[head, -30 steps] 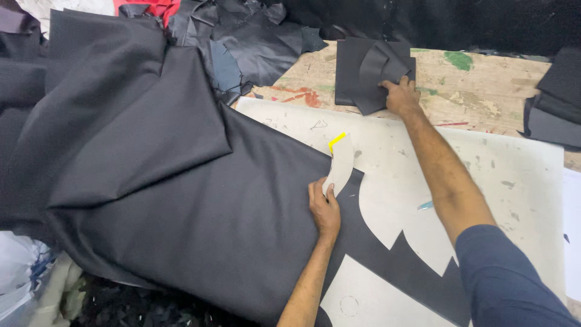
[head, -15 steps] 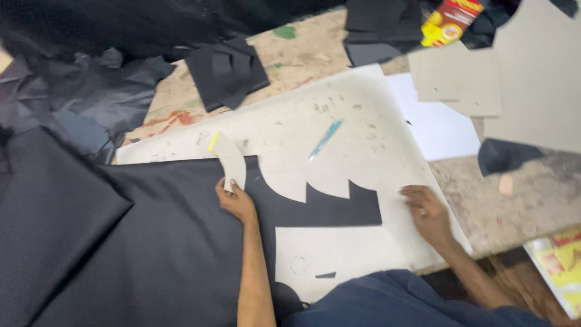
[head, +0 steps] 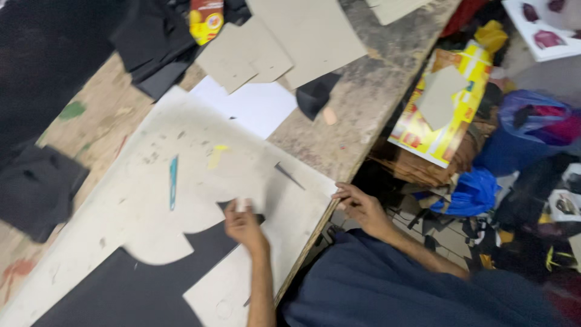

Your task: The person places a paper pattern on a large piece of black fabric, traces its outline with a pen, and cuts along the traced line using a utility knife. The person then folds the fabric, repositions the pattern, and repeats the tracing and cutting process to produce multiple fabric pieces.

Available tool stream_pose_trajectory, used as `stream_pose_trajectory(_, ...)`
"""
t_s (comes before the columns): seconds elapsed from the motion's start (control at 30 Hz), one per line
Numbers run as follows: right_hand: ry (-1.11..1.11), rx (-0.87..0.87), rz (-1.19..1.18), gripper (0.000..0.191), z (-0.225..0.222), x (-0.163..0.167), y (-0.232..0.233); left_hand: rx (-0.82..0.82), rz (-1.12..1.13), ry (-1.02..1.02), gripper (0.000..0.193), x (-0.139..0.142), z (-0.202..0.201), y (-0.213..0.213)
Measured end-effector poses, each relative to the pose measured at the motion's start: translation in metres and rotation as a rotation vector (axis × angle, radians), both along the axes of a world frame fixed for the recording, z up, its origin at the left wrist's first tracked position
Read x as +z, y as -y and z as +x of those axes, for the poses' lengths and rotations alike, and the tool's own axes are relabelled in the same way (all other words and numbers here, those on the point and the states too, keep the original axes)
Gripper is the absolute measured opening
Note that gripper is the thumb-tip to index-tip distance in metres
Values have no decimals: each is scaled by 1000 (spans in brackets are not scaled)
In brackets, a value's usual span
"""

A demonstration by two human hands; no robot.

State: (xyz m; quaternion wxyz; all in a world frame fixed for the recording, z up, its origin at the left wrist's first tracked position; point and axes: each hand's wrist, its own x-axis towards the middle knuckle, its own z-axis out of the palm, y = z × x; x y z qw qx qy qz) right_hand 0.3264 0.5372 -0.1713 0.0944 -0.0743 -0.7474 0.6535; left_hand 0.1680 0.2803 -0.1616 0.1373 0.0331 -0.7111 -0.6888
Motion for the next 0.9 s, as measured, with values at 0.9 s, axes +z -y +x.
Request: stream_pose_trajectory(0.9, -522, 168, 817, 39, -168, 52, 25, 99, -965, -58, 45, -11, 85, 55)
